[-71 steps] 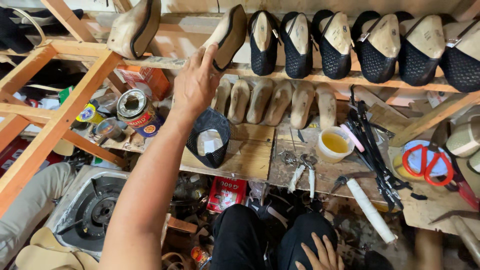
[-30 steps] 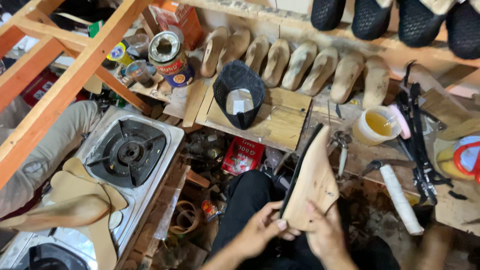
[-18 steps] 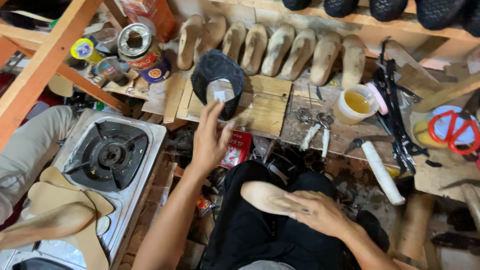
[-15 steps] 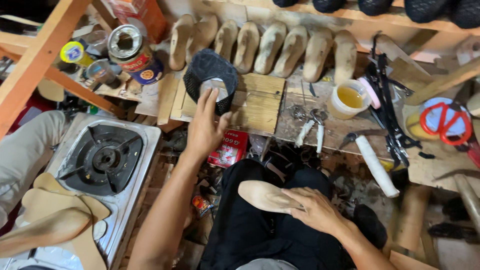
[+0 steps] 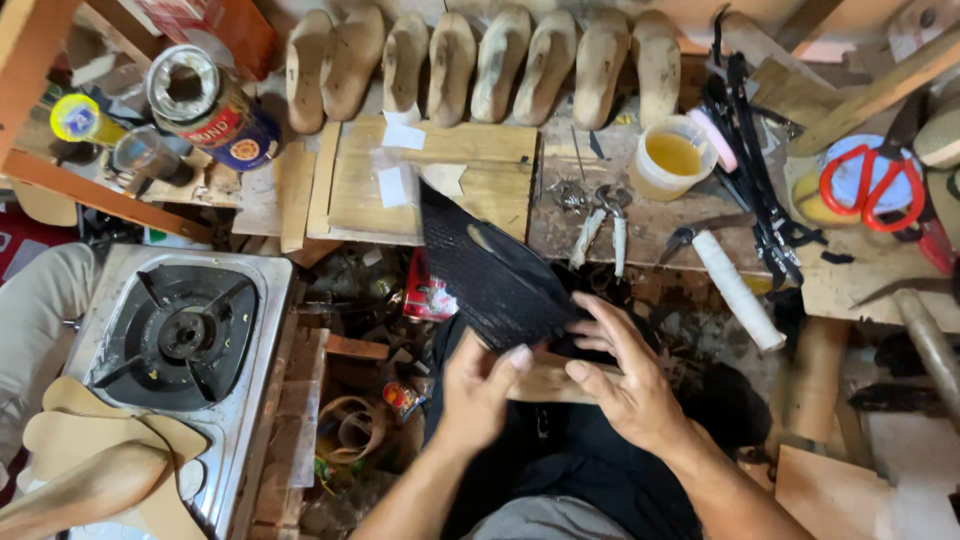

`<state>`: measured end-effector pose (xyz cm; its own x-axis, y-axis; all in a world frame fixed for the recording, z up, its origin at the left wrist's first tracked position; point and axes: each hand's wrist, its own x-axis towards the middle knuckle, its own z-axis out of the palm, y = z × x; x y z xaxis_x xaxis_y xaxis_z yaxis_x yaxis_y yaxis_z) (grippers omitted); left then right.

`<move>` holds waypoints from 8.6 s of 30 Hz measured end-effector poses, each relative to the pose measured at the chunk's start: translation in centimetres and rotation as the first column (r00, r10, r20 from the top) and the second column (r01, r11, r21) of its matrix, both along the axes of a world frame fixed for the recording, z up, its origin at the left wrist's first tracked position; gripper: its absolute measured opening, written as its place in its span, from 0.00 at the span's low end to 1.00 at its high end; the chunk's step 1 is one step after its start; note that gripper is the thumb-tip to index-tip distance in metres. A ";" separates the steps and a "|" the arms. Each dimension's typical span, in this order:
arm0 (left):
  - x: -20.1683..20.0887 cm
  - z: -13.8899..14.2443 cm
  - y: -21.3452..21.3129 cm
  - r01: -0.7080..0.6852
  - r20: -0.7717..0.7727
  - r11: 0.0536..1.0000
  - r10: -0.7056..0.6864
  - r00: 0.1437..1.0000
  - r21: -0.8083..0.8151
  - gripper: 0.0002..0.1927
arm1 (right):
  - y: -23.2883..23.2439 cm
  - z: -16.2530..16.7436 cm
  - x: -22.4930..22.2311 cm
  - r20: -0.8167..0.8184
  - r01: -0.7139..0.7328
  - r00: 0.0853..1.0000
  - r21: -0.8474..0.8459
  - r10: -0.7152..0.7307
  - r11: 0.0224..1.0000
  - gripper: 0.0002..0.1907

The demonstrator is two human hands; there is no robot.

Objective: The person assembles a black woven slipper by applying adhesive to the sole, fitting the upper onto a wooden shoe last, and securing it with pliers. The person repeatedly adjusts the fit and uses pliers to press the upper onto the sole.

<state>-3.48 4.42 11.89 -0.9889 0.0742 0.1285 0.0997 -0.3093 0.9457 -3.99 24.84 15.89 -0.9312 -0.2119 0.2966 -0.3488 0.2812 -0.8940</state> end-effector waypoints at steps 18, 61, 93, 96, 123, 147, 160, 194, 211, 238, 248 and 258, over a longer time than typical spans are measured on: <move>0.8 -7.4 -7.7 -0.035 0.465 0.931 -0.149 0.873 0.364 0.17 | 6.2 2.0 3.3 -0.185 -0.055 0.966 0.536 0.181 0.842 0.14; -0.5 -13.1 -6.2 -0.079 0.646 0.980 0.182 0.741 -0.184 0.07 | 9.7 -11.1 4.2 -0.047 0.170 0.985 0.414 -0.166 0.894 0.18; -1.7 -12.7 -6.1 -0.008 0.598 0.957 0.187 0.779 -0.288 0.12 | 9.8 -13.7 4.2 0.034 0.210 0.972 0.316 -0.232 0.925 0.20; -1.7 -12.7 -6.1 -0.001 0.586 0.957 0.179 0.790 -0.291 0.12 | 9.7 -13.6 4.3 0.036 0.213 0.971 0.315 -0.236 0.925 0.20; -1.3 -12.2 -5.2 -0.026 0.564 0.941 0.223 0.795 -0.337 0.12 | 14.7 -4.6 0.7 0.015 0.411 0.905 0.236 -0.426 0.881 0.10; -2.1 -12.9 -6.3 0.030 0.570 0.924 0.209 0.795 -0.381 0.15 | 6.0 -8.2 3.9 0.155 0.108 0.974 0.310 -0.163 0.944 0.27; -2.0 -13.2 -5.9 0.012 0.517 0.901 0.238 0.822 -0.434 0.16 | 5.5 -9.9 4.6 -0.173 0.317 0.947 0.389 -0.269 0.865 0.24; -9.3 -4.3 -16.0 -0.451 -0.222 0.517 0.445 0.868 -0.727 0.15 | 1.9 -11.8 10.7 -0.034 0.159 0.987 0.403 -0.159 0.902 0.09; -8.2 -4.0 -12.5 -0.265 -0.129 0.654 0.249 0.960 -0.708 0.10 | 2.1 -12.4 10.2 0.042 0.152 0.981 0.427 -0.187 0.891 0.08; -20.7 1.9 -11.6 -0.532 -0.531 0.068 0.025 0.847 -0.844 0.27 | 1.5 -13.0 8.7 0.070 0.135 0.979 0.475 -0.190 0.870 0.09; -21.4 3.0 -10.5 -0.568 -0.542 0.242 0.172 0.823 -0.786 0.08 | 1.6 -13.0 8.4 0.026 0.164 0.980 0.440 -0.195 0.883 0.09; -23.9 4.9 -12.7 -0.283 0.093 0.945 0.271 0.958 0.163 0.08 | 1.4 -12.8 8.0 0.071 0.139 0.979 0.461 -0.193 0.876 0.09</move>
